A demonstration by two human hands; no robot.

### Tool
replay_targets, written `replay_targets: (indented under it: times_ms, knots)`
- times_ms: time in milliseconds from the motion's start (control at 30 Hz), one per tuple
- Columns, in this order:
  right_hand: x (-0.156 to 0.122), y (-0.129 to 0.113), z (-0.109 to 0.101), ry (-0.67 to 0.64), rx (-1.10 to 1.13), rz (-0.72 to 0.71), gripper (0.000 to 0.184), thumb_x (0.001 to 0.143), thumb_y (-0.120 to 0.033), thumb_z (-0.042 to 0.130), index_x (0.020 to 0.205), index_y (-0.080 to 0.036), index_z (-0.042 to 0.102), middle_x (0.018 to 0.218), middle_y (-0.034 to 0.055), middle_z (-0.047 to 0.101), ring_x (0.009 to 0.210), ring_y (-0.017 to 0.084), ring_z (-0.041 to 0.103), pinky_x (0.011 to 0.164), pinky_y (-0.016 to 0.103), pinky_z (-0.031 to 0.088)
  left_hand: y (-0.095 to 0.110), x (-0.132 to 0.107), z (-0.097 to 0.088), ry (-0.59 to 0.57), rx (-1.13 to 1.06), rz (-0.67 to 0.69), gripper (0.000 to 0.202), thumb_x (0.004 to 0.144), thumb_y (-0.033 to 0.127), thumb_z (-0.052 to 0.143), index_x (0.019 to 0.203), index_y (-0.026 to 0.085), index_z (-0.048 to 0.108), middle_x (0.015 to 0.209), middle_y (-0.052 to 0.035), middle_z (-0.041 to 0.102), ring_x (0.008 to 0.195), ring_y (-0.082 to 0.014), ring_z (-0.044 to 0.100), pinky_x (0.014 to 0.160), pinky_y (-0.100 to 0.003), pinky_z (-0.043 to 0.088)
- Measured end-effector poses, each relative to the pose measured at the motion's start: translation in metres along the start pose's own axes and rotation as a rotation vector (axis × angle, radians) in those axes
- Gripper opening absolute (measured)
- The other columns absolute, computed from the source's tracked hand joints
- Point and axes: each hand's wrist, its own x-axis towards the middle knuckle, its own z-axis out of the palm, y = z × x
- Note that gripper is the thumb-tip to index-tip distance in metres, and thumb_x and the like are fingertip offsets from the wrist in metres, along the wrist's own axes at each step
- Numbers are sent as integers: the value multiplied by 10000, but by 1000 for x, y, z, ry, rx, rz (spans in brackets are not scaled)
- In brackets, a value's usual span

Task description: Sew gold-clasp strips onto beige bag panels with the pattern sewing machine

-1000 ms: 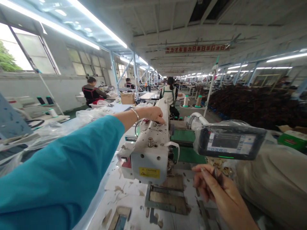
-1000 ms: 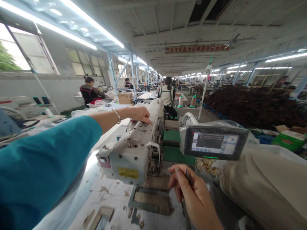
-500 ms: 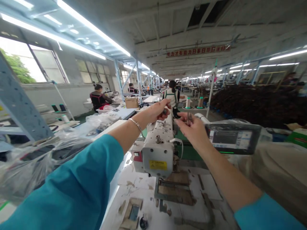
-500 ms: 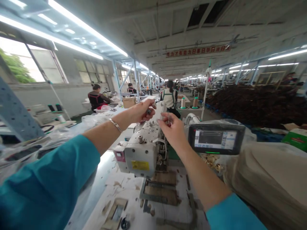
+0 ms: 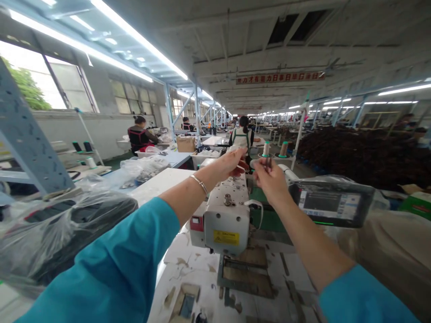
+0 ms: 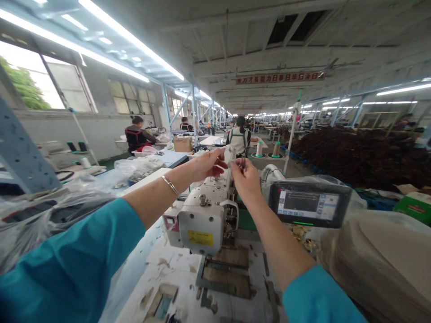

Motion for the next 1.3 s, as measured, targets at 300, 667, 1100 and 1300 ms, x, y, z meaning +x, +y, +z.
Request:
replay_targets:
  times_ms: [300,667,1100,1300]
  knots:
    - [19,27,-2,-203,-212,79,220,714,-346,686,836,-163,669,546,-8,607,416,108,505,401,219,368,-5,11,-28,111,-85,97,183,928,250,521,777,201,429,587,29,598,424,-70,495,442,-170,341]
    - [29,42,22,-399,-718,-336,268,855,-113,566,1063,-165,727,1084,106,747,1004,256,702,929,358,499,-2,4,-57,182,-310,173,216,947,231,403,739,185,444,624,11,604,464,-63,528,475,-190,401]
    - [17,23,17,-612,-950,-418,494,819,15,466,1263,-100,650,1303,128,643,1219,218,599,1087,293,401,-14,1,-59,190,-342,158,216,956,200,411,744,177,446,591,-3,615,440,-85,538,459,-207,402]
    - [19,20,20,-637,-973,-290,474,831,-9,459,1222,-150,687,1242,89,683,1168,214,637,1071,294,422,-14,0,-57,182,-340,152,205,947,201,430,743,184,436,577,0,617,423,-81,531,442,-190,381]
